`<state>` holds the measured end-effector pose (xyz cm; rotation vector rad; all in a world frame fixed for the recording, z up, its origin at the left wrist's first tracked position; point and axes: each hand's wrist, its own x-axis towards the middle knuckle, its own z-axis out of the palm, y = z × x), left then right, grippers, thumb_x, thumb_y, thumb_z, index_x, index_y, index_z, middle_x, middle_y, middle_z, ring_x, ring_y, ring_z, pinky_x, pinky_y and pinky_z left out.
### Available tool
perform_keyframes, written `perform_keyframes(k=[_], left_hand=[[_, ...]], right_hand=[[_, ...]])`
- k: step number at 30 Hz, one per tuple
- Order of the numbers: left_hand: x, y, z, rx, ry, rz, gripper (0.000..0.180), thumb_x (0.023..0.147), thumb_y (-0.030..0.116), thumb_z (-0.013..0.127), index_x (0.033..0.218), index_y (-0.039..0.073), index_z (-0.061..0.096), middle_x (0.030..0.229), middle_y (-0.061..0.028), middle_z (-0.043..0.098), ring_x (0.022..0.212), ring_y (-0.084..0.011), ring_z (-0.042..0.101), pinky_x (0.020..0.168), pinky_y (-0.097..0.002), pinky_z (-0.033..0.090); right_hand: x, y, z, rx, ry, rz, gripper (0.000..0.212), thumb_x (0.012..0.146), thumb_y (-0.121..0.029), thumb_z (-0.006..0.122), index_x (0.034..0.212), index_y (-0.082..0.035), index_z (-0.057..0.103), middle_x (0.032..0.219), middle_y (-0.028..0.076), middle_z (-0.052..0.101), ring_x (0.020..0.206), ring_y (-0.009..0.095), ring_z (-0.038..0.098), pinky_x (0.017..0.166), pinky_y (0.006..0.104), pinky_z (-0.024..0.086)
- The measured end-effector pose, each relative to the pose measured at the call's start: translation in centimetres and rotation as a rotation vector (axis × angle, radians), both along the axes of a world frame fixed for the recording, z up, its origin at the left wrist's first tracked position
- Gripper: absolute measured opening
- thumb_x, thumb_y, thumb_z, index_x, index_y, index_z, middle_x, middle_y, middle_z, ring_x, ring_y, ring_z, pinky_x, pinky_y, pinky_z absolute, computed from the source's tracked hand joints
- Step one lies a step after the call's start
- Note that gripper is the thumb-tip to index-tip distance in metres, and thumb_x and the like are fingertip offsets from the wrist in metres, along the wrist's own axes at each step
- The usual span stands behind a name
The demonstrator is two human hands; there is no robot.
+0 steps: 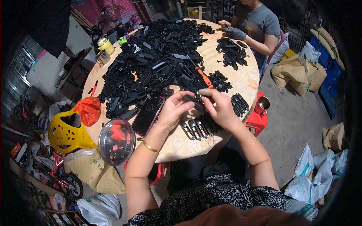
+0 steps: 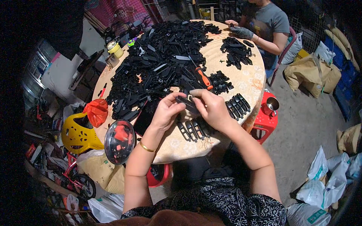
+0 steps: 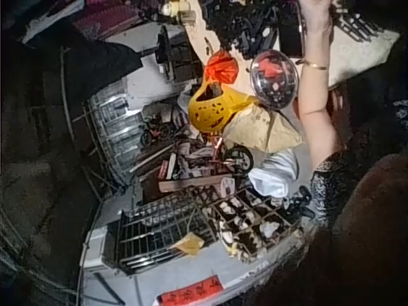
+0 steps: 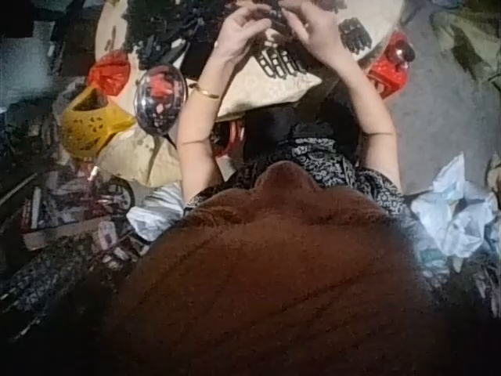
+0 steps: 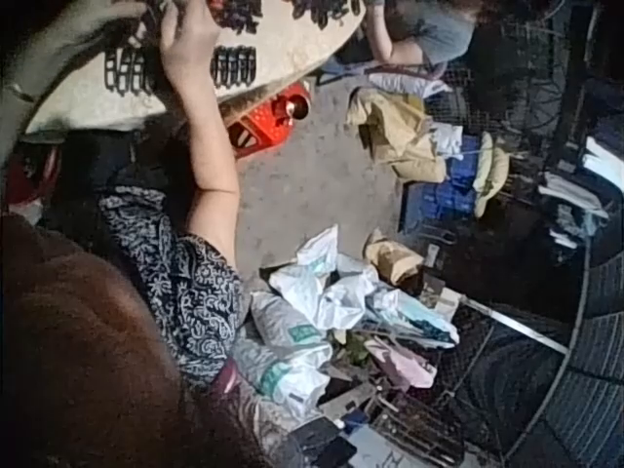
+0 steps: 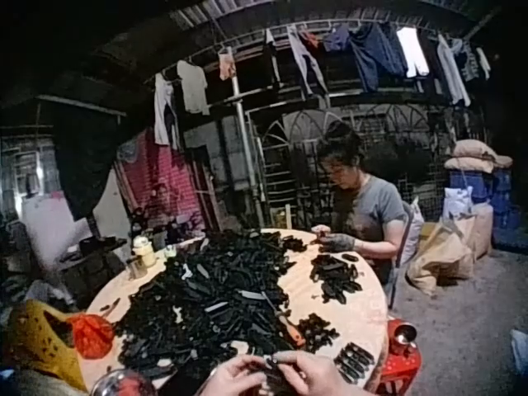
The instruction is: The person assembles small black plastic components into assembled parts at a table, using a screwdriver.
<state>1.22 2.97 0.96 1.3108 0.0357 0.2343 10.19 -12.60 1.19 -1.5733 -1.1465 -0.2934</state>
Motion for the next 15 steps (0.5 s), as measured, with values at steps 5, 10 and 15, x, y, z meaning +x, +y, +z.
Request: perform_keyframes(k=[5, 10, 15], left_hand=[[0.2, -0.7, -0.5, -0.313, 0.023, -0.095, 0.034, 0.088, 0.011, 0.054, 0.119, 0.0, 0.047, 0.096, -0.0069, 0.059, 0.079, -0.0126, 0.06, 0.074, -0.0266, 0.052], [0.2, -1.0, -0.3, -0.226, 0.024, -0.125, 0.036, 0.09, 0.014, 0.05, 0.123, 0.0, 0.042, 0.098, -0.0087, 0.058, 0.082, -0.014, 0.061, 0.075, -0.0309, 0.053], [0.2, -1.2, -0.8, -0.239, 0.02, -0.104, 0.032, 0.089, 0.014, 0.052, 0.116, -0.004, 0.049, 0.101, -0.0082, 0.058, 0.085, -0.0127, 0.059, 0.077, -0.0274, 0.051]], right_hand=[[-0.5, -0.3, 0.6, -0.055, -0.132, 0.022, 0.037, 0.079, 0.002, 0.053, 0.115, -0.003, 0.052, 0.071, 0.013, 0.049, 0.063, 0.028, 0.052, 0.056, 0.0347, 0.044], [-1.0, 0.1, 0.6, 0.026, -0.101, -0.064, 0.032, 0.077, 0.002, 0.057, 0.109, -0.001, 0.056, 0.079, 0.013, 0.057, 0.067, 0.027, 0.058, 0.059, 0.0329, 0.047], [-1.0, 0.1, 0.5, 0.082, 0.009, -0.058, 0.017, 0.07, -0.001, 0.067, 0.087, 0.0, 0.063, 0.075, 0.011, 0.062, 0.063, 0.022, 0.061, 0.056, 0.0288, 0.049]])
